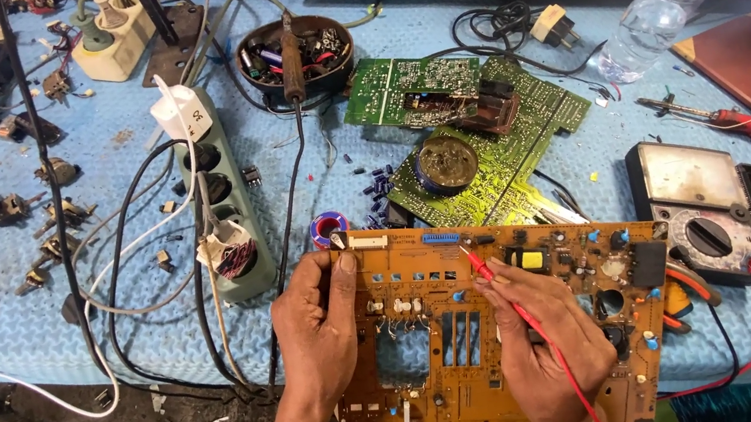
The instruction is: Testing various components and points on a circuit board using a multimeter for diagnostics.
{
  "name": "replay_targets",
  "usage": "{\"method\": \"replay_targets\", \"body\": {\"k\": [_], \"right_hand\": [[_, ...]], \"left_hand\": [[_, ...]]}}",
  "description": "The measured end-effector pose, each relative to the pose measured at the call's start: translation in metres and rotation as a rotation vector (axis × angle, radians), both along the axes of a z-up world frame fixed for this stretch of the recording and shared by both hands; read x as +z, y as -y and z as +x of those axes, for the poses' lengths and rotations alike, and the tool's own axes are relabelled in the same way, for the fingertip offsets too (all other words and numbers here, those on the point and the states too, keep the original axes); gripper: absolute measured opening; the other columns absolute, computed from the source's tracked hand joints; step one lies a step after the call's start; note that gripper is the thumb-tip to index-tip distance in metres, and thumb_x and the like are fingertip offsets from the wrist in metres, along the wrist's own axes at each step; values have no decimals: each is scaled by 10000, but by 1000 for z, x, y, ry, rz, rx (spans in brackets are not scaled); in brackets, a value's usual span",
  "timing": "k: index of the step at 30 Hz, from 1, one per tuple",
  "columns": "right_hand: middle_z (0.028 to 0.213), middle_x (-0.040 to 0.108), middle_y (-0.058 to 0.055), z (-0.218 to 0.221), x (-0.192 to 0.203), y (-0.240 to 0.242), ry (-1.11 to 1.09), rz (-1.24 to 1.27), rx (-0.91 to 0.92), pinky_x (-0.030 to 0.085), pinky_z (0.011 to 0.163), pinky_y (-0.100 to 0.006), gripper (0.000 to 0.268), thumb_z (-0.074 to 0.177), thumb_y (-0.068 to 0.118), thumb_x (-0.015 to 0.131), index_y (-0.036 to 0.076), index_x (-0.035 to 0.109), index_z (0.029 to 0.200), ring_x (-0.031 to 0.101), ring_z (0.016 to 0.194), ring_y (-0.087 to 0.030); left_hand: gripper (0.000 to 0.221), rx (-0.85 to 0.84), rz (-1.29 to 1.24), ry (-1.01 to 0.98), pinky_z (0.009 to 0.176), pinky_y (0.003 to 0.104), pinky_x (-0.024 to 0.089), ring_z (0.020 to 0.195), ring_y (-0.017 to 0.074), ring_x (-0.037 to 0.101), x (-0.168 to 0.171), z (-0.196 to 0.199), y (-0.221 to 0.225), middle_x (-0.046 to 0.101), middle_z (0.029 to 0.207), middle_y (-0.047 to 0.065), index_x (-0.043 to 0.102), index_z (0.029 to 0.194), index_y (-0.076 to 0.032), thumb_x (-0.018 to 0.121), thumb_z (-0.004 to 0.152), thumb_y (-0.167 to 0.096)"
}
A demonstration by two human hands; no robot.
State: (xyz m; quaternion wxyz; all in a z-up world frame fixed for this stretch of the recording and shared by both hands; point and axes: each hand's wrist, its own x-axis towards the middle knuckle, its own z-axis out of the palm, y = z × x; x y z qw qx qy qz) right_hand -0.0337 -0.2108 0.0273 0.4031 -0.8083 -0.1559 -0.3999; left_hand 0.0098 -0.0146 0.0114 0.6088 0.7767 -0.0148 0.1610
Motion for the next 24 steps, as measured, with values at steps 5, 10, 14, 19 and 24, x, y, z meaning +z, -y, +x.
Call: {"method": "replay_targets", "body": {"k": [5,10,14,19,24], "right_hand": [[1069,757,-243,1,-5,5,-13,-5,-2,726,884,-377,122,911,-44,744,-46,691,1021,789,1055,-356],[1098,746,-257,-1,-3,3,-7,6,8,723,932,-403,139,911,-50,738,-63,694,1042,776,1087,-368],[1086,748,-247,-2,0,2,-38,19,-1,741,889,-401,98,943,-7,702,-44,686,1033,779,1069,-356],[1189,670,-331,-8,-14,4,-10,77,-49,752,949,-455,141,973,-67,651,-93,634,1111,746,1139,-424],[1181,645,-361,-8,-12,3,13,123,-65,756,924,-458,125,987,-82,624,-105,595,1107,753,1107,-437]], "left_hand": [[244,-7,-8,-15,460,268,283,542,63,359,2,0,0,458,641,-61,604,862,-138,558,1068,-262],[236,-5,10,-2,444,260,303,537,62,381,-1,0,0,476,643,-62,606,873,-140,553,1065,-266],[244,-2,8,19,450,265,286,537,60,360,-1,0,0,453,636,-63,589,855,-140,558,1067,-257],[244,11,21,9,442,270,304,524,57,385,-1,-1,0,505,633,-58,608,863,-132,563,1059,-271],[232,-11,-11,19,442,259,289,532,58,368,-1,0,1,484,643,-60,601,865,-134,561,1068,-238]]}}
